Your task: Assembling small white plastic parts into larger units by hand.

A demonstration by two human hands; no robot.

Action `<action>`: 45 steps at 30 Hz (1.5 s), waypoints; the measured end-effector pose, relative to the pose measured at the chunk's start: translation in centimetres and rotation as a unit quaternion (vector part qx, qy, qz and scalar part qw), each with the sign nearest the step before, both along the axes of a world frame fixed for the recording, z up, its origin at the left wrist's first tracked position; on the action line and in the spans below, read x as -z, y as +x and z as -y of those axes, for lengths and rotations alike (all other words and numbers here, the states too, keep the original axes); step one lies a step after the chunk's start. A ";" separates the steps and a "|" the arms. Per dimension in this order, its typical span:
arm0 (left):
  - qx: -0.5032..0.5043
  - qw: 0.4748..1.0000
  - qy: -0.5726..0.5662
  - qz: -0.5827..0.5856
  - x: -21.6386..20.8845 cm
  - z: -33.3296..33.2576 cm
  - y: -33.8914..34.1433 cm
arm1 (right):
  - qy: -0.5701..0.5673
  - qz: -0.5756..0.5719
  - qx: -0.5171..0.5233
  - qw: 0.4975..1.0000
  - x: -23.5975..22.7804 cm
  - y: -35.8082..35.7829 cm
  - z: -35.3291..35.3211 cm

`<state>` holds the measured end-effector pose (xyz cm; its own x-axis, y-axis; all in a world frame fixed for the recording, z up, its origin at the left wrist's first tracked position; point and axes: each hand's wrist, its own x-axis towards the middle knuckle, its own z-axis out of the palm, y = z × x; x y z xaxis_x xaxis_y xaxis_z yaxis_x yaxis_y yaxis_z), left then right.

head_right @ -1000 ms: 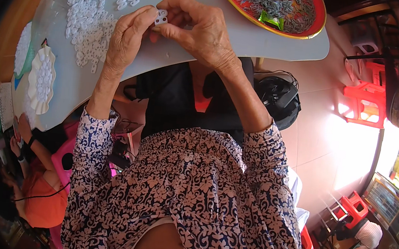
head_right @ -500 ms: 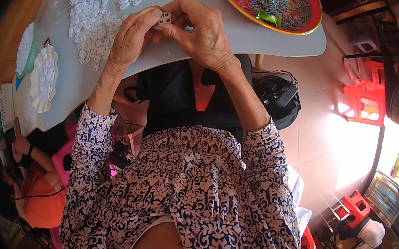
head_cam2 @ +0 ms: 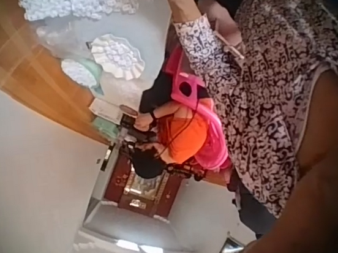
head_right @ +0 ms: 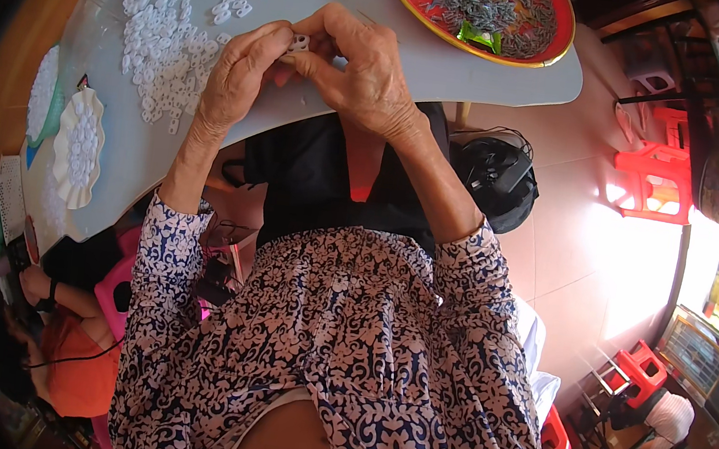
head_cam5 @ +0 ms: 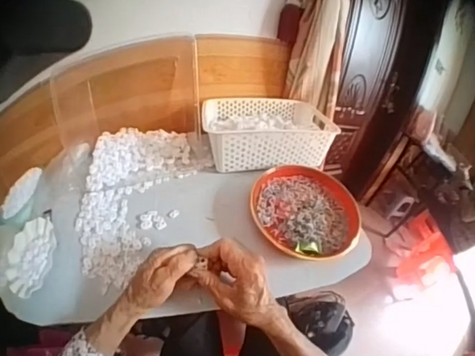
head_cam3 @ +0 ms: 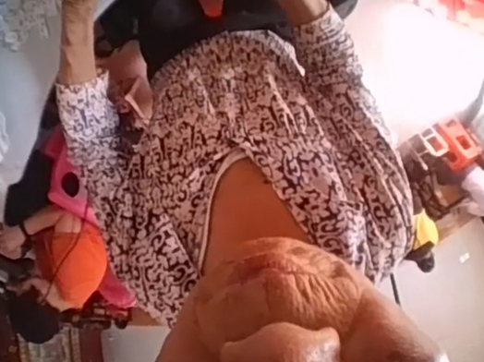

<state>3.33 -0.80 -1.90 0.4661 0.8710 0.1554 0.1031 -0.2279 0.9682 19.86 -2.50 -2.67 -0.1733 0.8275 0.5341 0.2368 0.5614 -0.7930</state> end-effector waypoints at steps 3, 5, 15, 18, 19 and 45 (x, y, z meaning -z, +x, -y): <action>-0.010 1.000 0.010 0.010 0.0 0.1 0.1 | 0.008 0.015 0.009 1.000 0.0 0.1 0.0; -0.004 1.000 0.005 -0.004 0.0 0.0 0.0 | 0.006 0.012 0.006 1.000 -0.1 0.1 0.0; -0.009 1.000 -0.009 0.019 0.2 0.2 0.2 | -0.031 -0.004 -0.003 1.000 -0.1 0.4 0.1; -0.025 0.999 -0.014 0.042 0.2 0.3 0.5 | -0.086 -0.031 -0.030 0.995 0.0 0.7 -0.1; -0.035 0.999 0.006 0.039 0.0 0.4 0.7 | -0.088 -0.031 -0.030 0.995 -0.1 0.6 -0.1; -0.094 0.994 0.046 -0.010 -0.2 0.2 1.1 | -0.146 -0.135 -0.083 0.977 -0.2 0.5 0.2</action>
